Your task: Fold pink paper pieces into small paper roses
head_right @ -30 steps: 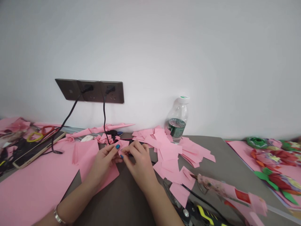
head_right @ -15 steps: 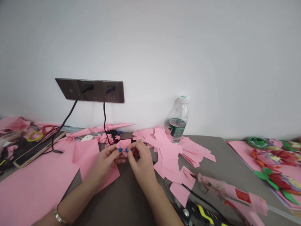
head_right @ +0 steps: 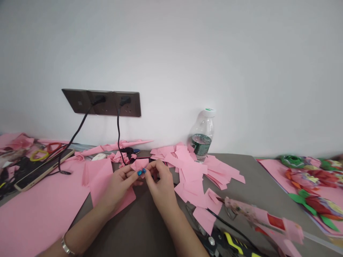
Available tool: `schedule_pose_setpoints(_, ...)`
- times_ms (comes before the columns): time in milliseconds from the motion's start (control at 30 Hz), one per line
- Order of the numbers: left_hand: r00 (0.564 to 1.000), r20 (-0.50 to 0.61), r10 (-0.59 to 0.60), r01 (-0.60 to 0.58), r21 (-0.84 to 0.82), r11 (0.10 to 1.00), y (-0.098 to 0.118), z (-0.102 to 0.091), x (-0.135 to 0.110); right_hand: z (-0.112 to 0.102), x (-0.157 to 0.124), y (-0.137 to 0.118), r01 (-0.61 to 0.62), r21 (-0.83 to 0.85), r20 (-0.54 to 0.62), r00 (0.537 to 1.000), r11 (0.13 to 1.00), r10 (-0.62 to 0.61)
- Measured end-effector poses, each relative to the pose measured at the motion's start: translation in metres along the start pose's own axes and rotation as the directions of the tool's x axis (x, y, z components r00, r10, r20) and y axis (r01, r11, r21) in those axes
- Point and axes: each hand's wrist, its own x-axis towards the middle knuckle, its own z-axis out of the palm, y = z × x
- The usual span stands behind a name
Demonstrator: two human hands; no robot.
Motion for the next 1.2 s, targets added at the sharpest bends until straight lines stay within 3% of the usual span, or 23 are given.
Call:
schedule_pose_setpoints(367,1.000,0.012,0.020,-0.021,0.033,0.999,0.001,0.000,-0.001,-0.002,0.002,0.003,-0.073,0.066,-0.009,0.997,0.995,0.074)
schedule_pose_setpoints(533,1.000,0.017,0.026,-0.027,0.055,0.998,0.003,0.001,-0.001,-0.001,0.005,0.009,-0.149,0.263,-0.037,0.986,0.953,0.164)
schedule_pose_setpoints(733,0.999,-0.038,0.014,-0.014,0.003,1.000,-0.001,-0.001,0.000,0.000,0.008,0.010,-0.259,0.430,0.153,0.965,0.865,0.213)
schedule_pose_setpoints(1033,0.995,-0.028,0.100,-0.096,0.108,0.990,0.003,0.000,0.001,0.000,0.008,0.005,-0.292,0.403,0.138,0.956,0.867,0.258)
schedule_pose_setpoints(1200,0.990,0.015,0.142,-0.143,0.087,0.986,-0.001,-0.002,0.001,0.002,0.008,0.005,-0.336,0.500,0.207,0.941,0.798,0.266)
